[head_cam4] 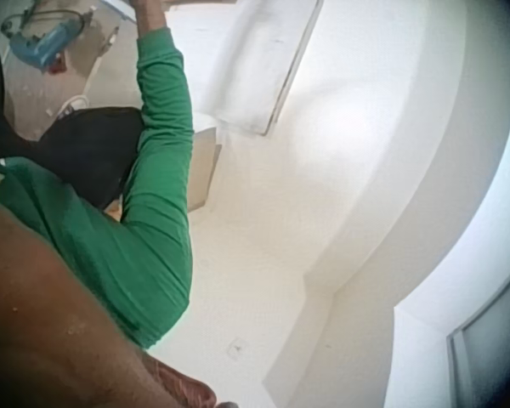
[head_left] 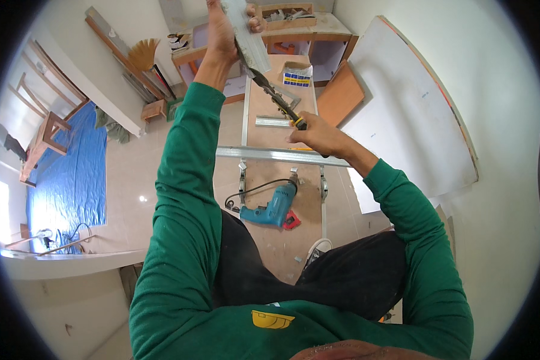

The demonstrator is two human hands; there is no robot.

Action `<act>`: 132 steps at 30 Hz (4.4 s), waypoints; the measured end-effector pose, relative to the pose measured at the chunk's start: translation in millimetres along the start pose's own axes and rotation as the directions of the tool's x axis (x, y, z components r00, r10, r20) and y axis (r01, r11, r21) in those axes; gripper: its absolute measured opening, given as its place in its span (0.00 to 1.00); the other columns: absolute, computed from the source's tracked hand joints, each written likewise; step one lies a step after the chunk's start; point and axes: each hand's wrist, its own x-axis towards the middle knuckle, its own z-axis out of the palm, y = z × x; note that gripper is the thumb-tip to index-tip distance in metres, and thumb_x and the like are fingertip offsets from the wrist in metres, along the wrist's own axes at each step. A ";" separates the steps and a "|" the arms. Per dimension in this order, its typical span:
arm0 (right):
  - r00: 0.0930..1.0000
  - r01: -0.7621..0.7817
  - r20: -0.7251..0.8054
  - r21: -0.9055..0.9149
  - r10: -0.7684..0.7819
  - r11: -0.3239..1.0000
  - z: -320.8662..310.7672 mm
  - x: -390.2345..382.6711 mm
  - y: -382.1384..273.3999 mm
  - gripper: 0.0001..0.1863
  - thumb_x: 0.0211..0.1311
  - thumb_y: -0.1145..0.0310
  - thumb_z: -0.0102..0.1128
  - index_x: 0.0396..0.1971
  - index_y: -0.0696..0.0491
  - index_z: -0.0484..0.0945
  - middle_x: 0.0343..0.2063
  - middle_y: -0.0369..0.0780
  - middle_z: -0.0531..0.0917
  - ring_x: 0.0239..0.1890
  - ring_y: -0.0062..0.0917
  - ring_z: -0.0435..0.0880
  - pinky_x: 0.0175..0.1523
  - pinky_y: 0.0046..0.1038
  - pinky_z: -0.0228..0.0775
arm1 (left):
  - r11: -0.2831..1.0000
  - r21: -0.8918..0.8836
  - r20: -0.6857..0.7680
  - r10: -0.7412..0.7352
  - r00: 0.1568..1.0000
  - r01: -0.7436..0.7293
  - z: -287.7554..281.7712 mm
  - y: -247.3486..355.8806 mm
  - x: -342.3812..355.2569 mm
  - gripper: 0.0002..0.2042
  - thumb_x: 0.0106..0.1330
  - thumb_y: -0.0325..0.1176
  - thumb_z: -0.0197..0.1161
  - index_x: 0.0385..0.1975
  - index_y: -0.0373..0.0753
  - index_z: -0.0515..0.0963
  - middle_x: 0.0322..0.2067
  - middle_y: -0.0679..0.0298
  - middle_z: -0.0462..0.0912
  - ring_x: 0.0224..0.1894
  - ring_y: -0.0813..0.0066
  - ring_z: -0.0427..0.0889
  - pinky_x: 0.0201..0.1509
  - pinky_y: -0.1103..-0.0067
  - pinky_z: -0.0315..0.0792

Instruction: The person measures and marks a metal ceiling grid piece with a pencil and square, then cuts it with tin snips. They fit the cut piece into the ceiling grid and continue cutting additional sections.

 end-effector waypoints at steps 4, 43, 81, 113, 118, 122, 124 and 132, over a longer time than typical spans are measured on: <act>0.999 0.009 -0.052 -0.013 -0.010 1.000 0.0 -5.0 -0.7 0.22 0.61 0.57 0.67 0.35 0.65 0.80 0.28 0.53 0.84 0.32 0.41 0.85 0.42 0.42 0.75 | 0.999 -0.037 -0.129 -0.016 0.991 0.012 19.0 -5.0 0.4 0.44 0.69 0.82 0.47 0.69 0.48 0.66 0.28 0.66 0.70 0.21 0.76 0.72 0.25 0.78 0.74; 0.638 0.376 -0.702 -0.076 -0.318 0.923 -10.2 21.3 -45.0 0.15 0.66 0.69 0.71 0.44 0.60 0.77 0.33 0.44 0.84 0.35 0.31 0.85 0.44 0.34 0.76 | 0.496 0.783 -0.031 0.634 0.773 -0.375 79.5 -65.1 -40.3 0.38 0.79 0.74 0.38 0.62 0.39 0.58 0.36 0.67 0.70 0.33 0.81 0.69 0.40 0.81 0.70; 0.986 0.119 0.125 -0.076 -0.108 0.990 -26.0 -41.0 -2.6 0.35 0.67 0.52 0.75 0.64 0.57 0.73 0.52 0.51 0.84 0.59 0.45 0.82 0.65 0.44 0.72 | 0.942 -0.049 0.287 -0.305 0.908 0.332 28.2 -19.8 -37.8 0.34 0.79 0.53 0.64 0.73 0.32 0.66 0.40 0.67 0.80 0.25 0.93 0.78 0.26 0.96 0.78; 0.972 0.210 0.132 -0.125 -0.194 0.970 -13.0 -50.6 -3.9 0.44 0.72 0.43 0.68 0.76 0.57 0.64 0.65 0.54 0.76 0.69 0.47 0.77 0.72 0.45 0.71 | 0.873 0.025 0.407 -0.455 0.792 0.488 55.5 -28.9 -61.8 0.33 0.76 0.50 0.68 0.70 0.34 0.68 0.36 0.74 0.76 0.22 0.96 0.76 0.23 0.97 0.75; 0.974 0.206 0.127 -0.154 -0.187 0.966 -14.6 -50.8 -1.7 0.42 0.71 0.42 0.68 0.73 0.56 0.68 0.62 0.53 0.78 0.65 0.47 0.80 0.69 0.46 0.72 | 0.892 0.126 0.384 -0.447 0.808 0.434 64.7 -22.9 -64.9 0.34 0.74 0.52 0.70 0.70 0.34 0.69 0.34 0.77 0.76 0.21 0.98 0.75 0.22 0.98 0.74; 0.976 0.199 0.122 -0.174 -0.180 0.964 -13.7 -53.7 -5.5 0.36 0.72 0.46 0.68 0.68 0.56 0.71 0.54 0.52 0.82 0.58 0.48 0.83 0.64 0.46 0.75 | 0.900 0.147 0.415 -0.433 0.800 0.410 62.0 -23.8 -62.1 0.34 0.75 0.53 0.69 0.70 0.34 0.68 0.35 0.75 0.77 0.22 0.97 0.76 0.22 0.95 0.74; 0.976 0.207 0.112 -0.181 -0.189 0.961 -12.8 -53.6 -5.4 0.32 0.73 0.49 0.67 0.64 0.57 0.72 0.50 0.53 0.84 0.54 0.49 0.84 0.60 0.47 0.75 | 0.894 0.174 0.432 -0.446 0.784 0.414 63.0 -26.2 -59.7 0.34 0.75 0.52 0.69 0.70 0.35 0.68 0.35 0.74 0.77 0.22 0.95 0.77 0.22 0.94 0.75; 0.986 0.162 -0.002 -0.197 -0.166 0.967 12.1 -61.0 31.2 0.17 0.68 0.65 0.68 0.50 0.57 0.75 0.32 0.54 0.84 0.37 0.53 0.86 0.44 0.44 0.78 | 0.852 0.269 0.472 -0.522 0.710 0.448 63.3 -44.2 -66.6 0.26 0.77 0.46 0.68 0.63 0.34 0.70 0.36 0.67 0.80 0.25 0.87 0.81 0.25 0.88 0.78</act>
